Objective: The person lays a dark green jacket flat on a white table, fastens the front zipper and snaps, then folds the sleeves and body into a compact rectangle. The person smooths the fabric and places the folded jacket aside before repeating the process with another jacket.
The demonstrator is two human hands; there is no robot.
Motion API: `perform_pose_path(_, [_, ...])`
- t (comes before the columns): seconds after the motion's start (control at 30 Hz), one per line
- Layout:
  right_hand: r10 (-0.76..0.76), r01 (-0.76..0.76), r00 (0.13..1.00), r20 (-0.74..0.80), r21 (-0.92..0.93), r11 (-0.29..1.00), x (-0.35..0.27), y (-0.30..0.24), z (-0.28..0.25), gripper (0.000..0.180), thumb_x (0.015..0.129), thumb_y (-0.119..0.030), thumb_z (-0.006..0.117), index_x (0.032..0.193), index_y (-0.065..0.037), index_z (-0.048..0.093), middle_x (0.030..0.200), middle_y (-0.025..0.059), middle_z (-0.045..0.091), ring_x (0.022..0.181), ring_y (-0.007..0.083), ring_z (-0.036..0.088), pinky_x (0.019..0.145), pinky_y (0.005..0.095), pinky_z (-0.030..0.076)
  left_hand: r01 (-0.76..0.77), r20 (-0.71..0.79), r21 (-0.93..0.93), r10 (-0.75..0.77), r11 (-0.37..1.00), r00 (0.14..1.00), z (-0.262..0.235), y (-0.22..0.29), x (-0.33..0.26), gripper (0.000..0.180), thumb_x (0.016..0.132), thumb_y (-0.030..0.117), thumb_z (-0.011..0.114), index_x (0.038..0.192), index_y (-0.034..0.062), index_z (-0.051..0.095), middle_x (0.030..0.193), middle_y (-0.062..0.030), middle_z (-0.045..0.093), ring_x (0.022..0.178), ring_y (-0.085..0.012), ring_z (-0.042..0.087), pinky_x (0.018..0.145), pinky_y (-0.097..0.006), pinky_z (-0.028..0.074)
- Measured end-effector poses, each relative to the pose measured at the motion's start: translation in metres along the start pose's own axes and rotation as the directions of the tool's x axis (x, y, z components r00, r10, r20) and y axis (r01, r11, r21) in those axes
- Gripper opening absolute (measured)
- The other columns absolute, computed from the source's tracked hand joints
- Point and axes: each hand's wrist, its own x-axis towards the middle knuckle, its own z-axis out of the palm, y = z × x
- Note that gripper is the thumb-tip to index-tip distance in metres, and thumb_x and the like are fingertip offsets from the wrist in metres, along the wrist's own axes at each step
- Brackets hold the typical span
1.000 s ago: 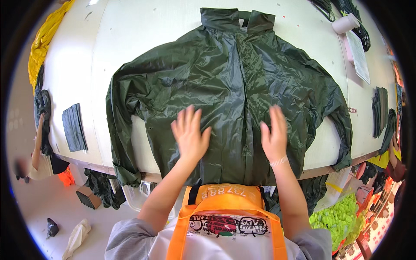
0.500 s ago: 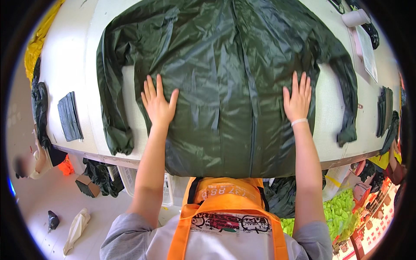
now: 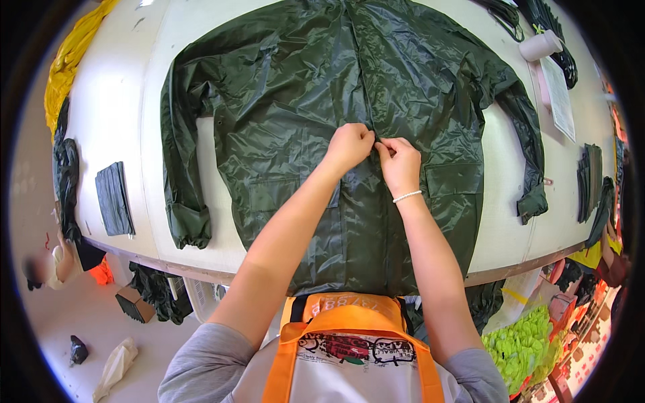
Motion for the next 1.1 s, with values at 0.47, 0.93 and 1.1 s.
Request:
perform_pose_path(0.47, [0.147,-0.149,0.989,0.027,0.082,0.985,-0.002,-0.003,0.006,0.013,0.075,-0.005,0.071,0.084,0.003,0.066,0.075,0.0106,0.064,0.062,0.0167,0.062,0.06,0.026,0.049,-0.074,0.216,0.115,0.048,0.991,0.975,-0.015,0.004,0.007,0.034,0.084,0.025,0.054,0.07,-0.0041,0.063,0.065,-0.0207,0.063,0.058,-0.0321,0.063,0.057,-0.041,0.05])
perform_pose_path(0.93, [0.135,-0.135,0.991,0.012,0.119,0.984,-0.007,0.012,0.027,0.018,0.077,-0.011,0.069,0.086,0.004,0.064,0.074,0.0141,0.065,0.065,0.0218,0.064,0.064,0.0304,0.05,-0.009,-0.031,-0.342,-0.002,0.94,1.0,-0.012,0.0,-0.026,0.032,0.091,0.023,0.047,0.071,-0.0005,0.054,0.06,-0.0148,0.06,0.049,-0.0229,0.058,0.047,-0.032,0.045])
perform_pose_path(1.1, [0.101,-0.103,0.993,0.069,0.025,0.994,-0.041,-0.001,-0.015,0.023,0.077,-0.018,0.071,0.087,0.001,0.064,0.07,0.0136,0.063,0.062,0.024,0.061,0.062,0.0323,0.048,0.031,0.072,0.374,-0.063,0.927,0.995,0.007,0.013,-0.127,0.046,0.078,0.046,0.06,0.062,0.003,0.065,0.064,-0.0184,0.062,0.068,-0.0351,0.064,0.063,-0.043,0.051])
